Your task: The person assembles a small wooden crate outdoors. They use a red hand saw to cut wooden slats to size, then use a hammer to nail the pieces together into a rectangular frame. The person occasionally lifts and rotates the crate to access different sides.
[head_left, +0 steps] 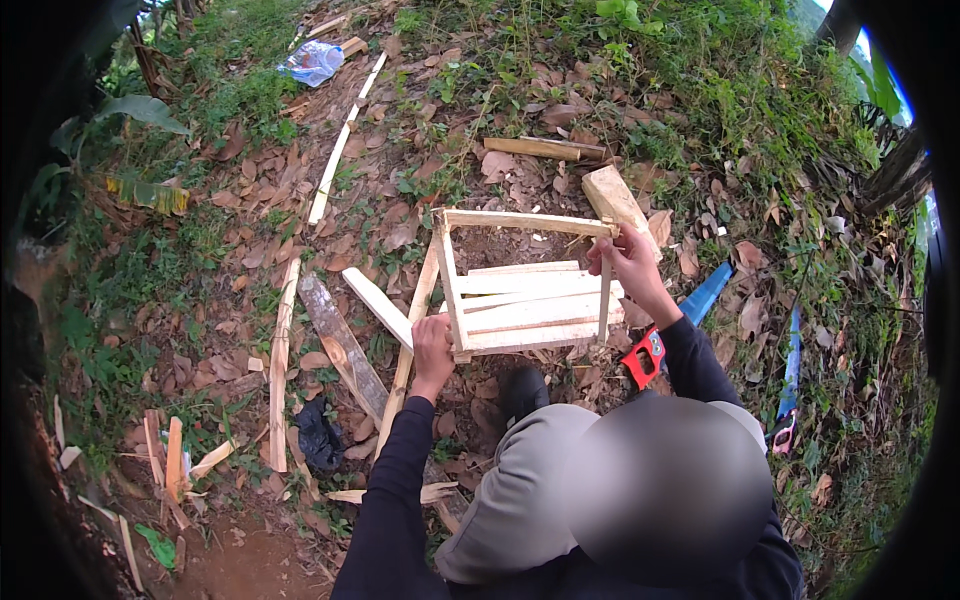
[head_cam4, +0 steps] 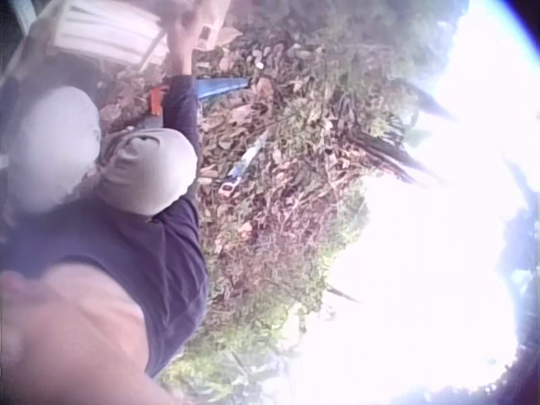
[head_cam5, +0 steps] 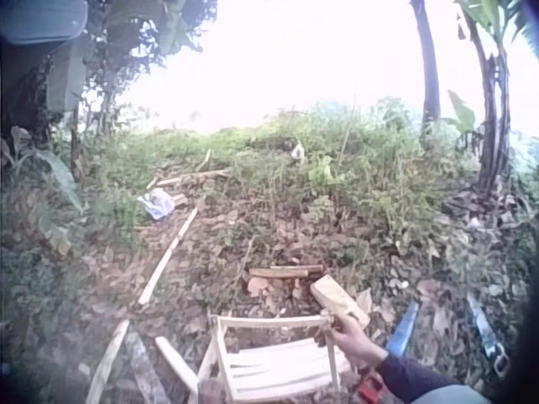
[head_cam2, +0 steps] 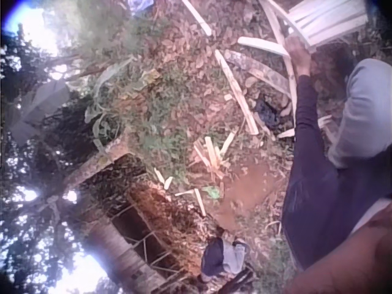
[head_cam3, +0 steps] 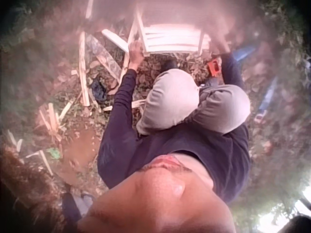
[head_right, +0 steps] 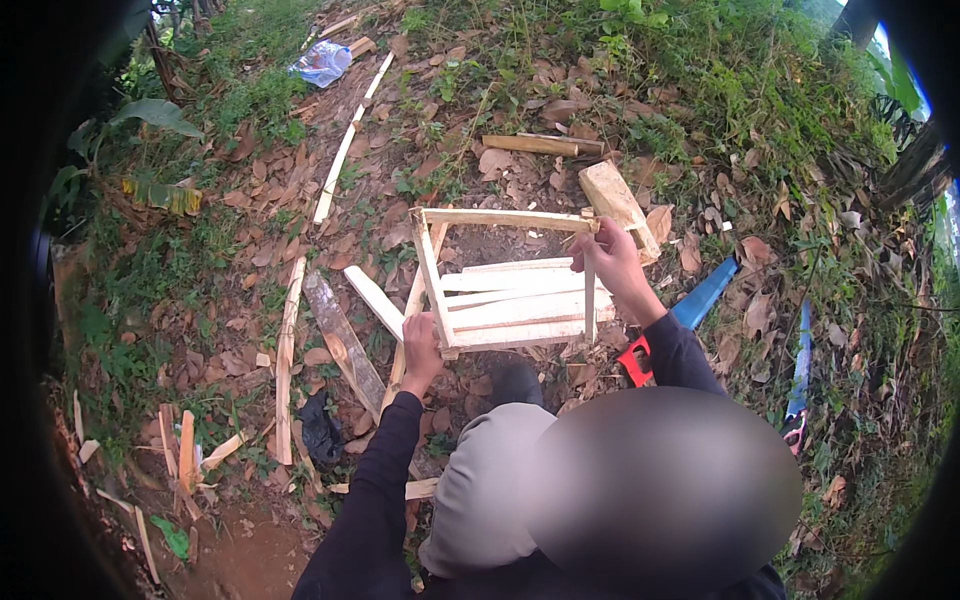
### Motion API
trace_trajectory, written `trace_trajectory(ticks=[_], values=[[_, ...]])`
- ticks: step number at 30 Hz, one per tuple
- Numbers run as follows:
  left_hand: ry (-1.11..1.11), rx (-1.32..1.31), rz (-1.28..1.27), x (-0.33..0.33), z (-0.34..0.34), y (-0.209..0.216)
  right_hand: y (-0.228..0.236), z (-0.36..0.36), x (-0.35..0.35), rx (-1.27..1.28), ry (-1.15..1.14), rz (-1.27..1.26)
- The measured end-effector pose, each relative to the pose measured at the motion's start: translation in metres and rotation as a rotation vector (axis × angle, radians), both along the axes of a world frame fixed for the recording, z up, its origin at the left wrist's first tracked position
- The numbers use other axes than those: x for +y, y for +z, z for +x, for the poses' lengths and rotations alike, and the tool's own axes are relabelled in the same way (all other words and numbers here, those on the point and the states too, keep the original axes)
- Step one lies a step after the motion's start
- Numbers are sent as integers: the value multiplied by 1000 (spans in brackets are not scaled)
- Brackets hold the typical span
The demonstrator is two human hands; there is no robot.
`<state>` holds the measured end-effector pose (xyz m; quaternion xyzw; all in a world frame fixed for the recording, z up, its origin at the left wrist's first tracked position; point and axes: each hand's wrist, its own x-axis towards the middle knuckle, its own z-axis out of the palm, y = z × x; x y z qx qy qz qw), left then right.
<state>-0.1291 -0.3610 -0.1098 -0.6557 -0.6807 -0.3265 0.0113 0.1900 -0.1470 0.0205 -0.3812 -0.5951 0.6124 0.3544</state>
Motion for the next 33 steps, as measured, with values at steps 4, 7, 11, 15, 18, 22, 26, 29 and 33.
trace_trajectory(ticks=[4,7,11,15,18,22,26,29,33], values=[[-14,-1,3,3,2,13,0,4,1,11,-1,-24],[-15,4,-12,2,1,12,-2,6,3,21,17,-26],[-9,7,-21,-3,2,3,-6,8,3,28,61,10],[-7,22,-31,-4,2,-1,-10,10,5,-13,82,5],[-3,-8,-16,-1,4,2,-10,19,5,-145,108,113],[13,-36,-44,4,0,11,-31,65,-10,-648,343,415],[30,-58,-25,12,-4,16,-53,72,-44,-950,274,629],[23,-31,-19,25,-8,24,-89,70,-26,-816,107,833],[13,-88,-69,42,-16,68,-65,65,-11,-773,94,1017]])
